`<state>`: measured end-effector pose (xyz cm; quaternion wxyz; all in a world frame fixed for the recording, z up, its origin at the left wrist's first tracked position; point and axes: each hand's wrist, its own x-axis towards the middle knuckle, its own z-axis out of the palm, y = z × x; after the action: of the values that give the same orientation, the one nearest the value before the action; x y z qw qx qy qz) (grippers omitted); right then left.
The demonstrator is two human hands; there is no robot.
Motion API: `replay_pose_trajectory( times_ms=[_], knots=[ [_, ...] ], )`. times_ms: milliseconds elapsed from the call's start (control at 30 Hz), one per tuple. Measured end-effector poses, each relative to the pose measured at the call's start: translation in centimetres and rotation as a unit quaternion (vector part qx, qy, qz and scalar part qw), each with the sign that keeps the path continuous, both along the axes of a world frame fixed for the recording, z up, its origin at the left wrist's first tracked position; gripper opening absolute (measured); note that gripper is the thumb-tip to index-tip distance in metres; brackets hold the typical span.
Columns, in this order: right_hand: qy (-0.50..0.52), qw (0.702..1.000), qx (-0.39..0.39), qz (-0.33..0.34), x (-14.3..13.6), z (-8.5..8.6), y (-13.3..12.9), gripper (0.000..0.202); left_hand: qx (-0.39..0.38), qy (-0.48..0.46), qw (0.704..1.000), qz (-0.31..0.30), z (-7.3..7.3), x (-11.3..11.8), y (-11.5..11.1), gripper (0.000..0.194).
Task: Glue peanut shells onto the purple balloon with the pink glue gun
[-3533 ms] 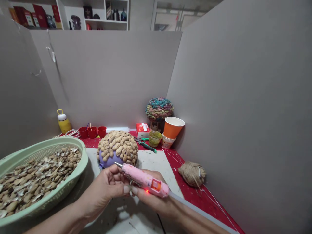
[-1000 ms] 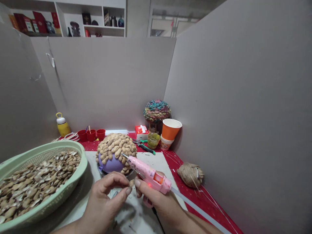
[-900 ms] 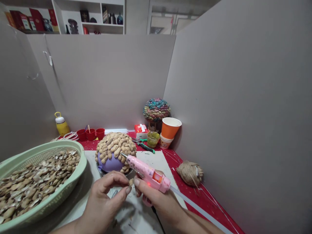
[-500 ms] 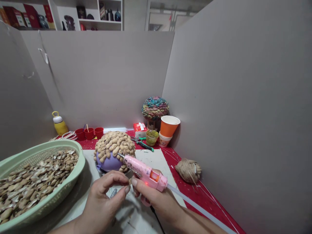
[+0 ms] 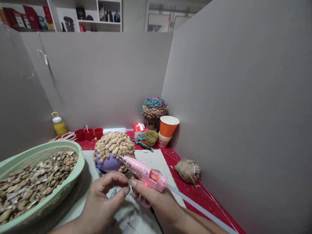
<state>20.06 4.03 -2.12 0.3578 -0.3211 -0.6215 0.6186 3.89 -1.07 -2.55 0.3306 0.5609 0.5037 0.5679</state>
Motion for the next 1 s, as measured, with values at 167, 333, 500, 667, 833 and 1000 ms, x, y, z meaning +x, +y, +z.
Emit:
replay_pose_trajectory(
  times_ms=[167, 333, 500, 667, 833, 1000],
  knots=[
    [0.04, 0.999, 0.021, -0.001, 0.2, 0.4, -0.1, 0.046, -0.076, -0.105, 0.99, -0.045, 0.5, -0.2, 0.0, 0.016],
    [0.037, 0.996, 0.081, 0.017, 1.5, 2.1, 0.5, 0.038, -0.159, -0.241, 0.951, -0.11, 1.6, -1.3, 0.4, 0.025],
    [-0.019, 0.979, 0.195, 0.059, 2.9, 4.9, 0.9, 0.027, -0.18, -0.315, 0.92, -0.149, 2.7, -2.3, 1.0, 0.024],
    [-0.065, 0.942, 0.322, 0.072, 3.6, 5.6, 0.8, 0.032, -0.162, -0.325, 0.921, -0.143, 3.5, -2.6, 0.9, 0.023],
    [-0.096, 0.918, 0.379, 0.067, 3.7, 5.4, 0.6, 0.034, -0.136, -0.311, 0.931, -0.133, 3.7, -3.1, 1.0, 0.022],
    [-0.086, 0.891, 0.441, 0.056, 3.3, 4.7, 1.0, 0.03, -0.12, -0.284, 0.943, -0.124, 3.6, -3.3, 1.2, 0.022]
  ],
)
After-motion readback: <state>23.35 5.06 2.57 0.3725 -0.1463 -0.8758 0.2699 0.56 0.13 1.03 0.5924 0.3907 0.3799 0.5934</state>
